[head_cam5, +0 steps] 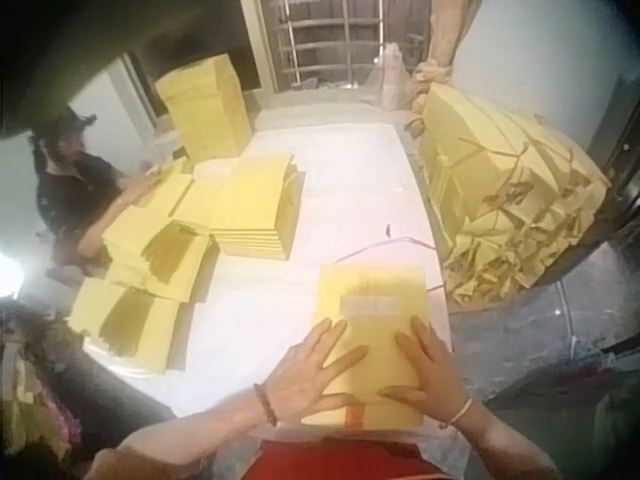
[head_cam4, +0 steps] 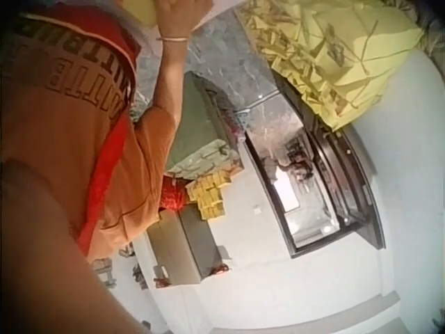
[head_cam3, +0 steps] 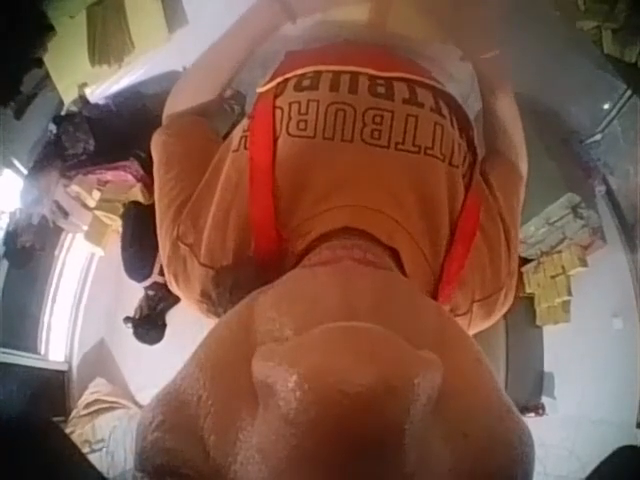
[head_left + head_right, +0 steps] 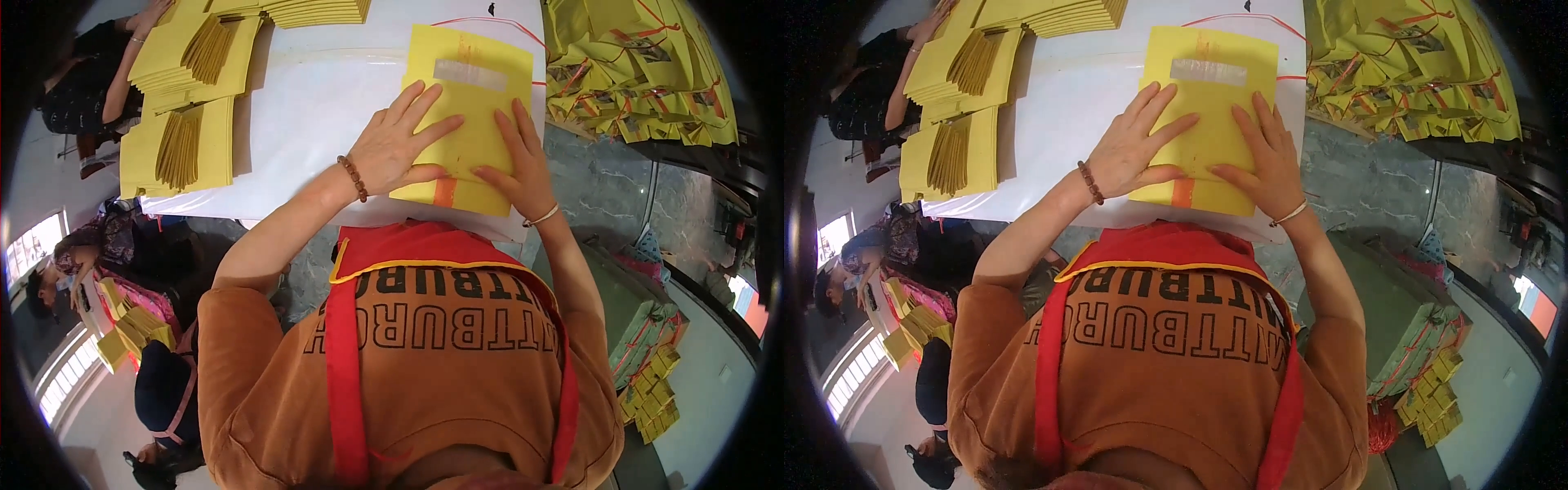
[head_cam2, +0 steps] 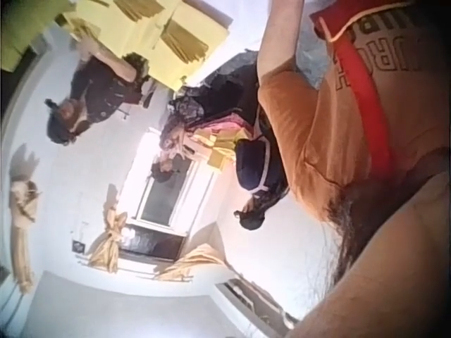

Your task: Folding and stacking individual sheets of yellow paper into organized bundles.

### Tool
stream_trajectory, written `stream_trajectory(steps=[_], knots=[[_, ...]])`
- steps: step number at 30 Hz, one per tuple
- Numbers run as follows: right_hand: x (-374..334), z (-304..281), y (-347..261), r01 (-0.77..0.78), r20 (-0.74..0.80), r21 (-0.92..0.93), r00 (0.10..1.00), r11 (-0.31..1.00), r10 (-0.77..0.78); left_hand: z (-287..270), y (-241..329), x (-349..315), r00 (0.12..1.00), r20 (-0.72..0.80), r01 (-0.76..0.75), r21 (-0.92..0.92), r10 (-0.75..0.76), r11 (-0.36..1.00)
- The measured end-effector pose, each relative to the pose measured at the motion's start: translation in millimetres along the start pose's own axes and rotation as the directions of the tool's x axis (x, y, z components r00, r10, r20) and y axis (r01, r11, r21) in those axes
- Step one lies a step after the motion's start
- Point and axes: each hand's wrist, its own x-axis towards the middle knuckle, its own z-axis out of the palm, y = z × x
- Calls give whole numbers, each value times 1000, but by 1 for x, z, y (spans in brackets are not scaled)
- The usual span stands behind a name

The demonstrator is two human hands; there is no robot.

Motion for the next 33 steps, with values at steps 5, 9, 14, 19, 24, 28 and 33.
stream_trajectory(steps=[5,9,14,19,24,28,33], knots=[[1,-1,6,84,-3,113,996,990,-85,-6,10,0,1000,-4,1,214,0,977],[-1,-4,-1,44,6,200,999,979,-46,-4,19,5,967,-35,-226,341,252,913],[7,-14,1,17,114,342,992,940,-59,-6,61,17,996,30,-87,346,81,934],[12,-36,0,-54,131,465,991,883,-8,6,52,33,987,-1,-140,464,159,875],[9,-35,-1,-118,55,589,993,800,106,-43,16,16,887,-427,-118,158,175,980],[10,-30,1,-155,-25,649,974,745,224,-63,-48,-17,838,-545,115,250,41,961],[7,-25,0,-185,-74,708,940,681,333,-19,-170,-49,903,-430,251,540,7,804]])
